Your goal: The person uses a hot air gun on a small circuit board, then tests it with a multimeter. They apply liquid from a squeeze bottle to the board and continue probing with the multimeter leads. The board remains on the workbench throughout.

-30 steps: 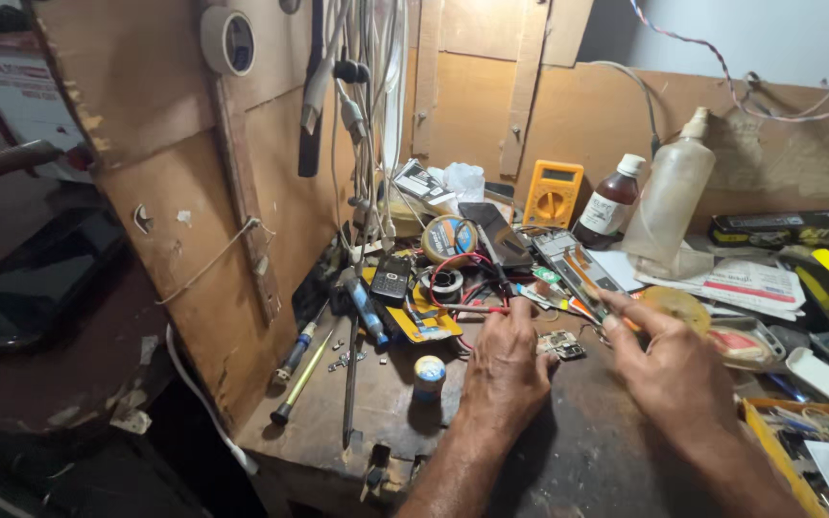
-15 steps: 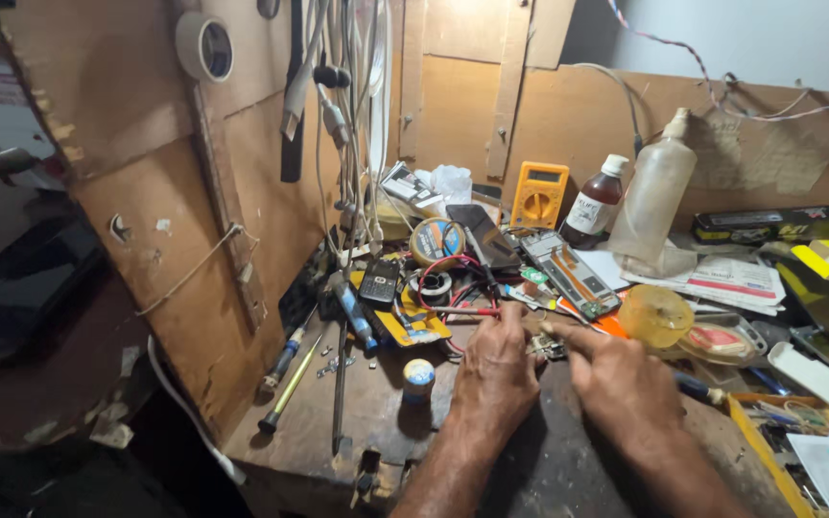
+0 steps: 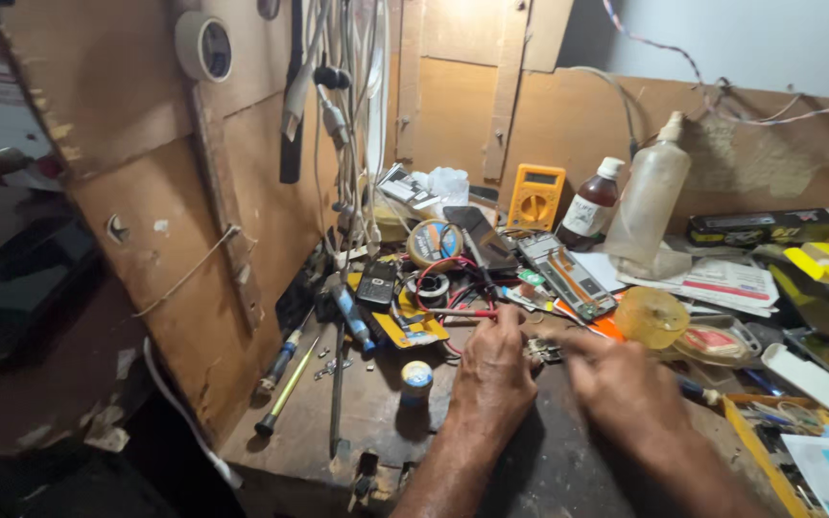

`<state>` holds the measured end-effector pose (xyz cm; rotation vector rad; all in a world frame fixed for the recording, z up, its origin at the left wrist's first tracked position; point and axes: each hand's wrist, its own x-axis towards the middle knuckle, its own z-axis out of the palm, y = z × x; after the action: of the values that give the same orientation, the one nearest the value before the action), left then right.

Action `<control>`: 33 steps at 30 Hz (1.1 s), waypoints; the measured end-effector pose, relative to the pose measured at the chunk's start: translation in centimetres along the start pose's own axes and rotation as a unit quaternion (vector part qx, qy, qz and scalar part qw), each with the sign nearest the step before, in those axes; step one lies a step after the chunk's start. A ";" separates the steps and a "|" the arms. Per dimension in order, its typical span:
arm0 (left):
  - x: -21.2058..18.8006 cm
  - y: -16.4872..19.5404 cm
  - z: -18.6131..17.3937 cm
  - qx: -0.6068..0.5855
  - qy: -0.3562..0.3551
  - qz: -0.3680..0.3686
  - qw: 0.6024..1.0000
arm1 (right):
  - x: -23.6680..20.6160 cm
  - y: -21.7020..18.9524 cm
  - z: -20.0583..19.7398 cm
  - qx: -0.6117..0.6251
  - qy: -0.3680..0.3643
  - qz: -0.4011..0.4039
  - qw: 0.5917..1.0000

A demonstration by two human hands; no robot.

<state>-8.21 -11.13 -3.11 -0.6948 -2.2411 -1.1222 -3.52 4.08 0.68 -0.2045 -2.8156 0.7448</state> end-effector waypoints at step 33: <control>0.0 0.7 -0.8 -0.011 -0.024 -0.027 0.999 | -0.8 2.2 0.7 -0.022 0.045 0.087 0.995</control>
<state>-7.55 -11.38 -2.32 -0.6797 -2.3027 -1.1703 -2.73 5.50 -1.17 -0.4833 -2.7560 0.6908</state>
